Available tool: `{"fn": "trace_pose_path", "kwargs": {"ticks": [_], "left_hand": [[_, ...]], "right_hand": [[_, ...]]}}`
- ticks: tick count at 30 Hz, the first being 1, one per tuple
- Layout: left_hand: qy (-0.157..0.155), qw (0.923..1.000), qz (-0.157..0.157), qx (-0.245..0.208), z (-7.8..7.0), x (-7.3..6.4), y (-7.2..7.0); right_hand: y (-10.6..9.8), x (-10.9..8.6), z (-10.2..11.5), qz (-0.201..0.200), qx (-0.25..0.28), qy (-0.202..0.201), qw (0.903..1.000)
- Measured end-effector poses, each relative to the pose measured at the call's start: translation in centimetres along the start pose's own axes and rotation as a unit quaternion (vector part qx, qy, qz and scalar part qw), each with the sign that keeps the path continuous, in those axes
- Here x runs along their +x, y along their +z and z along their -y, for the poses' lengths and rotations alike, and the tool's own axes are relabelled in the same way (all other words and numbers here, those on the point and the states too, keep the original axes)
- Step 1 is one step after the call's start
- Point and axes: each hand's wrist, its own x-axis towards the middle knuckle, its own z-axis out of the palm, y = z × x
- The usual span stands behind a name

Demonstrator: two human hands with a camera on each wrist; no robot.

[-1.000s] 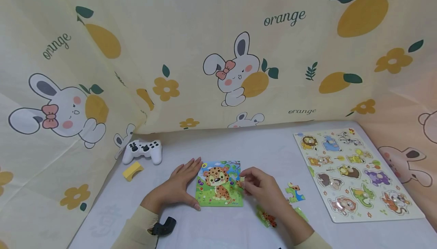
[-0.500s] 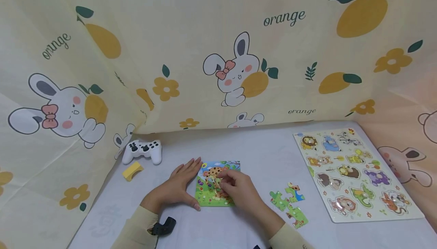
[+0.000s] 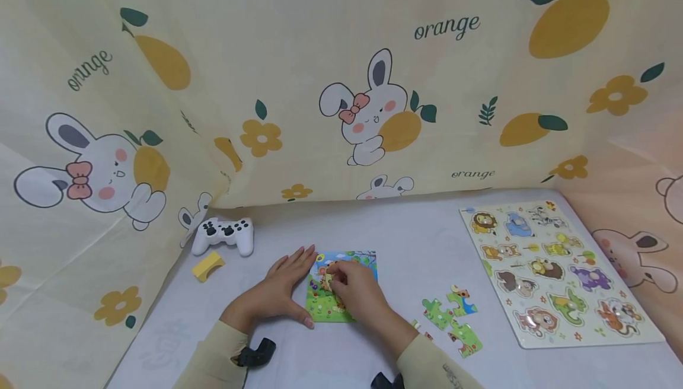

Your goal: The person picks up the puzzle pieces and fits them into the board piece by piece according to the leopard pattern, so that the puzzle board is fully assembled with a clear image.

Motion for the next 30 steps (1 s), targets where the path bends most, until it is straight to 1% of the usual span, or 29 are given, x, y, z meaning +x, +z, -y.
{"fn": "trace_pose_path", "kwargs": {"ticks": [5, 7, 8, 9, 10, 11, 12, 13, 15, 16, 17, 18, 20, 23, 27, 30], "left_hand": [[0.008, 1.0, -0.004, 0.0, 0.0, 0.0, 0.1], [0.012, 0.9999, -0.005, 0.0, -0.1, 0.0, 0.1], [0.013, 0.9999, -0.006, 0.0, -0.1, 0.0, 0.1], [0.013, 0.9999, -0.005, 0.001, -0.1, 0.0, 0.1], [0.012, 0.9999, -0.005, 0.0, -0.1, 0.0, 0.1], [0.008, 1.0, -0.004, 0.002, -0.1, 0.0, 0.1], [0.006, 1.0, -0.003, 0.002, -0.1, 0.0, 0.1], [0.003, 1.0, -0.002, 0.004, -0.1, 0.0, 0.1], [-0.001, 1.0, -0.002, 0.004, -0.1, 0.0, 0.1], [-0.002, 1.0, -0.002, 0.005, -0.1, 0.0, 0.1], [0.0, 1.0, -0.002, 0.005, -0.1, -0.1, 0.1], [0.001, 1.0, -0.003, 0.004, -0.1, -0.1, 0.1], [0.004, 1.0, -0.005, 0.002, -0.1, -0.1, 0.2], [0.006, 1.0, -0.005, 0.002, 0.0, -0.2, 0.2], [0.006, 1.0, -0.004, 0.004, -0.1, -0.2, 0.0], [0.004, 1.0, -0.002, 0.001, -0.2, -0.2, -0.1]], "right_hand": [[0.2, -0.1, 0.0, -0.023, -0.056, -0.018, 0.998], [0.0, -0.4, 0.1, -0.018, -0.091, -0.05, 0.9945], [-0.1, -0.7, 0.2, -0.008, -0.111, -0.072, 0.9912], [-0.3, -1.0, 0.3, 0.005, -0.139, -0.097, 0.9855], [-0.5, -1.4, 0.6, 0.02, -0.169, -0.125, 0.9775], [-0.6, -1.7, 0.7, 0.036, -0.203, -0.153, 0.9666], [-0.7, -2.1, 1.0, 0.053, -0.23, -0.171, 0.9566], [-0.8, -2.5, 1.3, 0.071, -0.253, -0.18, 0.9479], [-0.8, -3.2, 1.7, 0.1, -0.293, -0.185, 0.9327], [-0.8, -3.4, 1.8, 0.11, -0.305, -0.183, 0.9282], [-0.8, -3.6, 1.8, 0.117, -0.312, -0.178, 0.9262], [-0.7, -3.7, 1.8, 0.122, -0.313, -0.17, 0.9264], [-0.6, -3.7, 1.6, 0.125, -0.315, -0.17, 0.9256], [-0.6, -3.6, 1.3, 0.126, -0.298, -0.169, 0.931], [-0.6, -3.5, 1.1, 0.134, -0.277, -0.157, 0.9383], [-0.7, -3.5, 1.1, 0.139, -0.271, -0.147, 0.9412]]}}
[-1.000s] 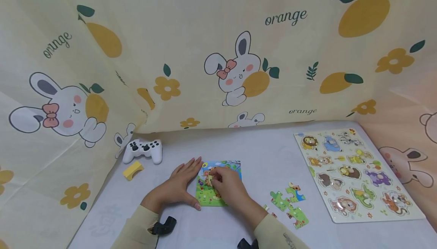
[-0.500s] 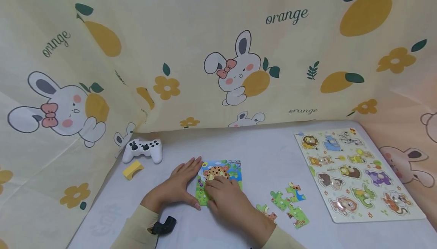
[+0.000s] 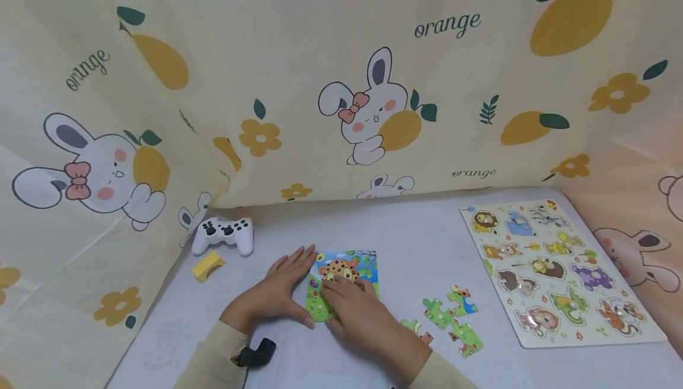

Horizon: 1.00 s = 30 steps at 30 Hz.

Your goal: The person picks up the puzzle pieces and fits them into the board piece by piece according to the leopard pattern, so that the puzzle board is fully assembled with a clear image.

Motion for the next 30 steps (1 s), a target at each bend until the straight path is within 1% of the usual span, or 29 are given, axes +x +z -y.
{"fn": "trace_pose_path", "kwargs": {"ticks": [5, 8, 11, 14, 16, 18, 20, 25, 27, 30], "left_hand": [[0.0, 1.0, 0.001, 0.003, -0.1, 0.0, -0.1], [0.002, 1.0, 0.0, 0.005, 0.0, -0.1, 0.0], [0.002, 1.0, 0.0, 0.003, 0.1, -0.1, 0.0], [0.001, 1.0, 0.0, -0.001, 0.1, -0.1, 0.0], [0.0, 1.0, -0.001, -0.002, 0.0, -0.1, 0.0], [0.0, 1.0, -0.002, -0.005, 0.0, -0.1, 0.1], [-0.001, 1.0, -0.003, -0.005, -0.1, -0.1, 0.1], [-0.003, 1.0, -0.001, -0.004, -0.2, 0.0, 0.0], [-0.006, 1.0, -0.001, -0.006, -0.3, 0.0, -0.1], [-0.011, 0.9999, -0.001, -0.008, -0.4, 0.0, -0.2]], "right_hand": [[0.0, 0.0, -0.3, 0.005, 0.021, 0.002, 0.9998], [-0.1, -0.1, -0.7, 0.012, 0.059, 0.003, 0.9982], [0.0, -0.2, -1.4, 0.018, 0.114, 0.001, 0.9933], [-0.1, -0.3, -2.2, 0.014, 0.172, 0.0, 0.9849], [-0.3, -0.4, -2.6, 0.004, 0.205, 0.004, 0.9788], [-0.7, -0.6, -2.9, -0.012, 0.243, 0.012, 0.97], [-1.3, -0.8, -3.2, -0.037, 0.273, 0.019, 0.9612], [-2.8, -2.0, -4.3, -0.089, 0.354, 0.028, 0.9306], [-3.4, -2.5, -5.0, -0.101, 0.383, 0.035, 0.9174], [-4.1, -3.5, -6.1, -0.114, 0.415, 0.049, 0.9015]]}}
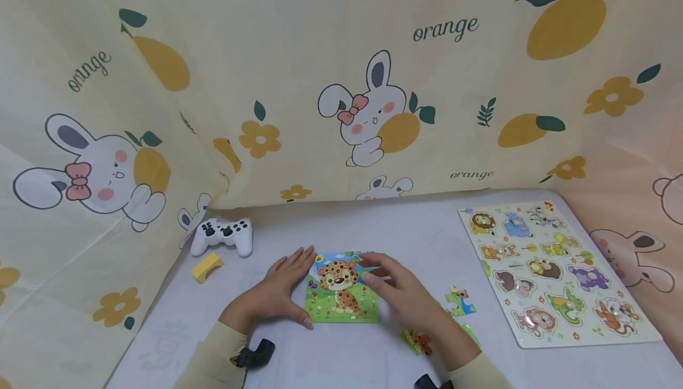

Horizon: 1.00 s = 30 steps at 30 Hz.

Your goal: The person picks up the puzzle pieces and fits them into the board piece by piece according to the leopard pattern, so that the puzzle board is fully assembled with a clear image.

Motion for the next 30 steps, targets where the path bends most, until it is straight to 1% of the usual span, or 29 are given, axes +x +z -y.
{"fn": "trace_pose_path", "kwargs": {"ticks": [5, 9, 16, 17, 20, 22, 24, 26, 28, 30], "left_hand": [[0.0, 1.0, -0.002, 0.005, 0.0, 0.1, 0.0], [0.005, 0.9999, -0.003, 0.009, 0.0, 0.1, 0.2], [0.001, 0.9999, -0.004, 0.01, -0.1, 0.1, 0.1], [0.001, 0.9999, -0.004, 0.01, -0.1, 0.1, 0.1], [0.002, 0.9999, -0.004, 0.01, -0.1, 0.1, 0.1], [0.003, 0.9999, -0.005, 0.009, -0.1, 0.0, 0.1], [0.004, 0.9999, -0.006, 0.009, 0.0, 0.0, 0.1], [0.004, 0.9999, -0.007, 0.01, 0.1, 0.0, 0.1], [0.005, 0.9999, -0.007, 0.009, 0.1, 0.0, 0.1], [0.006, 0.9999, -0.008, 0.008, 0.2, 0.0, 0.1]], "right_hand": [[-2.3, -1.2, -0.4, -0.022, 0.022, 0.006, 0.9995], [-4.0, -2.6, -0.9, -0.026, 0.033, -0.002, 0.9991], [-6.4, -4.9, -2.5, -0.002, 0.065, -0.036, 0.9972], [-6.7, -5.1, -2.8, 0.006, 0.075, -0.037, 0.9965], [-7.1, -5.5, -3.6, 0.028, 0.077, -0.027, 0.9963], [-7.1, -5.6, -3.9, 0.043, 0.062, -0.011, 0.9971], [-7.0, -5.7, -3.9, 0.057, 0.028, 0.011, 0.9979], [-6.9, -5.8, -3.8, 0.075, 0.002, 0.032, 0.9967], [-6.8, -5.8, -3.7, 0.097, -0.036, 0.039, 0.9939], [-6.6, -5.8, -3.6, 0.119, -0.074, 0.031, 0.9896]]}}
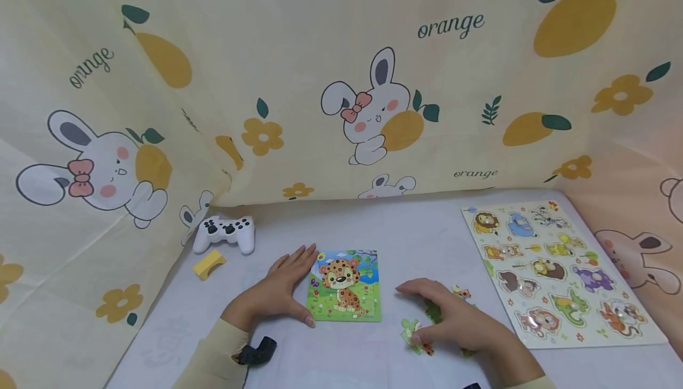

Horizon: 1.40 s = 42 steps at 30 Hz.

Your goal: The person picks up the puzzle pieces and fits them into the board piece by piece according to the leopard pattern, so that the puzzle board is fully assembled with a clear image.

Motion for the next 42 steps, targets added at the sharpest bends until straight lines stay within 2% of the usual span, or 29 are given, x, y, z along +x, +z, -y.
{"fn": "trace_pose_path", "kwargs": {"ticks": [3, 7, 11, 17, 23, 26, 29, 32, 37, 42], "left_hand": [[0.001, 1.0, 0.0, -0.002, 0.0, 0.0, 0.0], [-0.002, 1.0, 0.0, 0.0, 0.1, 0.0, 0.1], [-0.003, 1.0, 0.002, 0.003, 0.2, 0.0, 0.1], [-0.003, 1.0, 0.004, 0.001, 0.2, 0.0, 0.1], [-0.007, 0.9999, 0.008, 0.001, 0.1, -0.1, 0.0], [-0.007, 1.0, 0.007, 0.001, 0.1, -0.1, 0.0], [-0.007, 0.9999, 0.007, 0.002, 0.1, -0.1, 0.0], [-0.006, 1.0, 0.005, 0.001, 0.0, -0.1, 0.0], [-0.005, 1.0, 0.003, 0.001, -0.1, -0.1, 0.0], [-0.005, 1.0, 0.001, 0.004, -0.1, 0.0, 0.0]], "right_hand": [[0.2, 0.0, 0.2, 0.018, -0.059, -0.023, 0.9978], [0.4, -0.1, 0.2, 0.015, -0.092, -0.029, 0.9952], [0.5, 0.0, 0.2, 0.006, -0.102, -0.014, 0.9947], [0.7, 0.0, 0.9, 0.019, -0.132, -0.001, 0.9911], [0.8, 0.3, 1.6, 0.021, -0.118, 0.034, 0.9922], [1.1, 0.5, 1.8, 0.008, -0.109, 0.047, 0.9928], [1.3, 0.8, 1.8, -0.028, -0.093, 0.056, 0.9937], [1.6, 1.1, 1.9, -0.087, -0.063, 0.059, 0.9925], [1.7, 1.3, 2.1, -0.185, 0.001, 0.061, 0.9809], [1.5, 1.3, 2.3, -0.231, 0.015, 0.061, 0.9709]]}}
